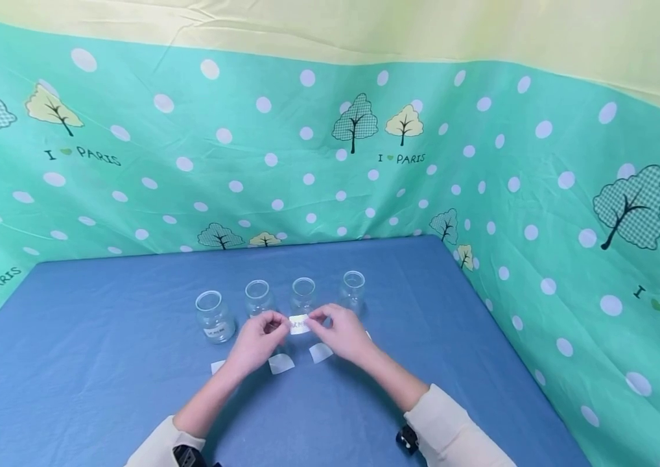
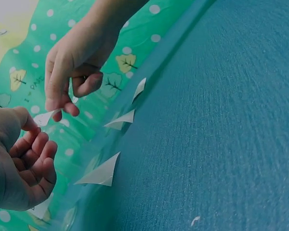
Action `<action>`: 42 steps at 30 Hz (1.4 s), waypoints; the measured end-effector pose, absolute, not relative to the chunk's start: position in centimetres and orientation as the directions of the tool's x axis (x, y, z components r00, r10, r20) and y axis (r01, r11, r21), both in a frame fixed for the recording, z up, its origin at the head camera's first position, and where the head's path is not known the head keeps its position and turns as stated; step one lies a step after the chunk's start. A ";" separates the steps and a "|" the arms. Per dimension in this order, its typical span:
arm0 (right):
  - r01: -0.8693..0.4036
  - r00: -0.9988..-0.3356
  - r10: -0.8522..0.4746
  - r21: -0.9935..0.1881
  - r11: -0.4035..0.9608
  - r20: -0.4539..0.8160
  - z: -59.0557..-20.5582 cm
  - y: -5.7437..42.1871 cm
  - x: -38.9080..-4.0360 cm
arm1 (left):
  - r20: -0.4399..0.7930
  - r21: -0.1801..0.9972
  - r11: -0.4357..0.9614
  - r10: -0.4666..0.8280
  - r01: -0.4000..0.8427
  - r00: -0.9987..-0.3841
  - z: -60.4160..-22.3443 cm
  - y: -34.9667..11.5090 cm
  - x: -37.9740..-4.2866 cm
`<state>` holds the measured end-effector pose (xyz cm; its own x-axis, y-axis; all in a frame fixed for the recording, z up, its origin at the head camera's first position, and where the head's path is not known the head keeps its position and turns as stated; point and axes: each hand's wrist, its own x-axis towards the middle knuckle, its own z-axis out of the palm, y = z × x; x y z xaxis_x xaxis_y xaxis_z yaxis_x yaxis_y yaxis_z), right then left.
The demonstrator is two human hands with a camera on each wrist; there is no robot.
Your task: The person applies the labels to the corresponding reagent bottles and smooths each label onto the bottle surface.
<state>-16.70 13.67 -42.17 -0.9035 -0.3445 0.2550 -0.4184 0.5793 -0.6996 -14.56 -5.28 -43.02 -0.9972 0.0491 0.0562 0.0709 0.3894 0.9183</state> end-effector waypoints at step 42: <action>-0.299 -0.951 -0.254 -0.727 0.617 0.176 -43.9 14.6 -19.2 | 0.236 0.570 0.802 0.047 0.178 -0.971 -43.9 -3.3 -16.0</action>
<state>-19.21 14.63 -43.85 -0.9511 -0.2540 0.1759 -0.2995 0.6175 -0.7273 -16.00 -3.29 -43.93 -0.9706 0.0473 0.2362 0.1777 0.8024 0.5697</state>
